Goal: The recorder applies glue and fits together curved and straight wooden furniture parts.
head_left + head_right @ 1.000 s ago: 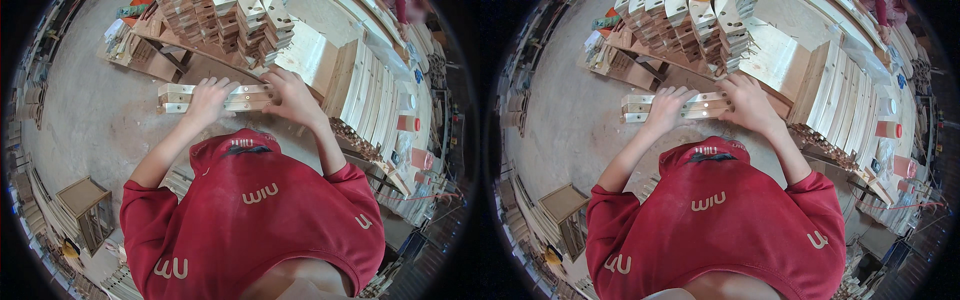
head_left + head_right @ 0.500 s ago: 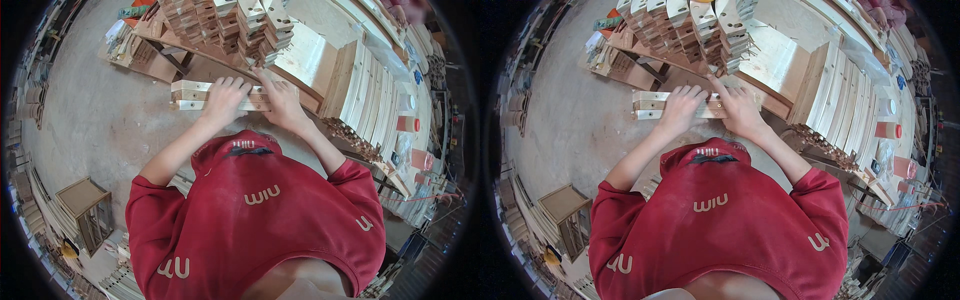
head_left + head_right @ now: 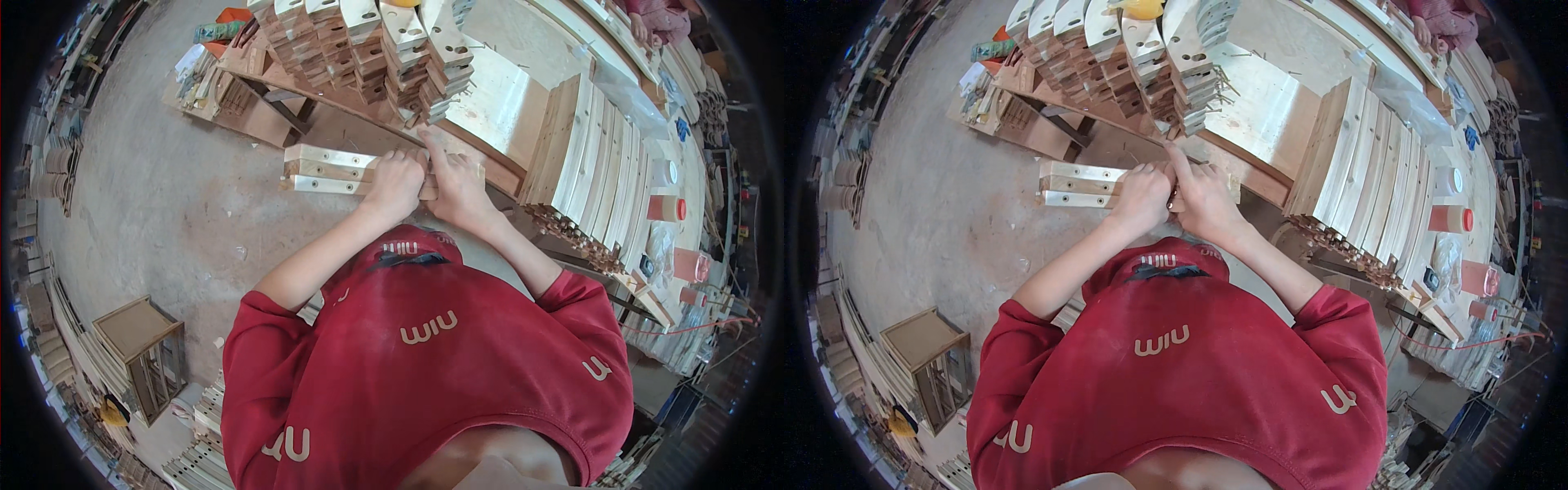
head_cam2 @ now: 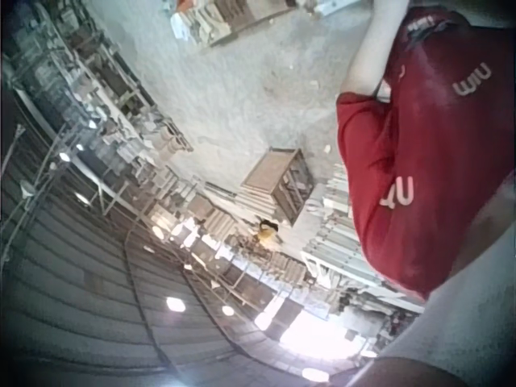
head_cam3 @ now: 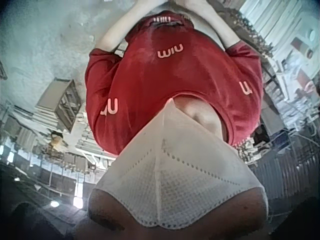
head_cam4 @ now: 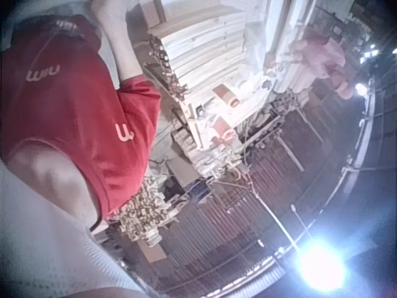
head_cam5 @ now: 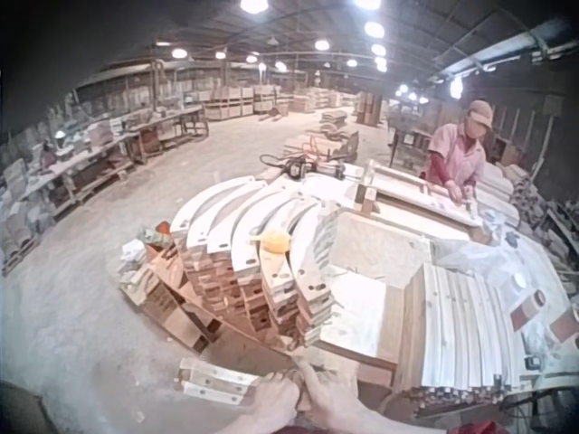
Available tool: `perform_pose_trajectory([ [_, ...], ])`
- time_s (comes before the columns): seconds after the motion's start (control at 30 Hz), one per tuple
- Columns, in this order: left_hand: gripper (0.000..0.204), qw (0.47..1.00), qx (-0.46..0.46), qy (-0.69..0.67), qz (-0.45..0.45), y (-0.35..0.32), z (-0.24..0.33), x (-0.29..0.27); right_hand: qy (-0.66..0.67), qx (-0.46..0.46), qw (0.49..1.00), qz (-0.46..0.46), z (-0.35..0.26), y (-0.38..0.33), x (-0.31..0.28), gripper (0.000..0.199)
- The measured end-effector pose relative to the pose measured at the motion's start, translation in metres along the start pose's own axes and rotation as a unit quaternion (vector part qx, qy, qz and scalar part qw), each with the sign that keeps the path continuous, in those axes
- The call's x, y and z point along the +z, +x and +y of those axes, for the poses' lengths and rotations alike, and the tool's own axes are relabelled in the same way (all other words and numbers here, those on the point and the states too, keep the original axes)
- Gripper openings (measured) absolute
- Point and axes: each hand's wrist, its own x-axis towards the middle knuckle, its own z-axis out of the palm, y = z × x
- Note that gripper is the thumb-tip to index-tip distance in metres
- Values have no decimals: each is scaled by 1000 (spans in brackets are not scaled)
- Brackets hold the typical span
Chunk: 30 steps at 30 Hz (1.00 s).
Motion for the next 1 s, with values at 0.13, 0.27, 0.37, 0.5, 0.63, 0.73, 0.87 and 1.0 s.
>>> perform_pose_trajectory([
  [0.13, 33, 999, 40, 14, -31, -6, -12, 1, 31, -5, 999, -28, 8, 1, 17, 88],
  [0.27, 53, 995, 17, -8, -103, -13, -20, -3, 62, -34, 997, -33, 16, 10, -8, 70],
  [0.37, 57, 995, -23, -19, -97, -17, -23, -5, 24, 197, 980, -6, 43, 34, -46, 46],
  [0.5, 58, 995, -12, 3, -103, -14, -26, -4, -14, 305, 942, 137, 145, 74, -21, 38],
  [0.63, 61, 991, -47, 1, -122, -14, -30, 2, -34, 306, 942, 136, 172, 96, 14, 33],
  [0.73, 65, 992, -41, 8, -121, -11, -26, -1, -76, 314, 935, 146, 177, 97, 23, 29],
  [0.87, 65, 991, -48, -2, -122, -7, -21, -4, -51, 326, 931, 159, 179, 89, 20, 21],
  [1.0, 59, 995, -49, -22, -79, -17, -23, -4, -19, 306, 947, 97, 137, 59, -28, 18],
])
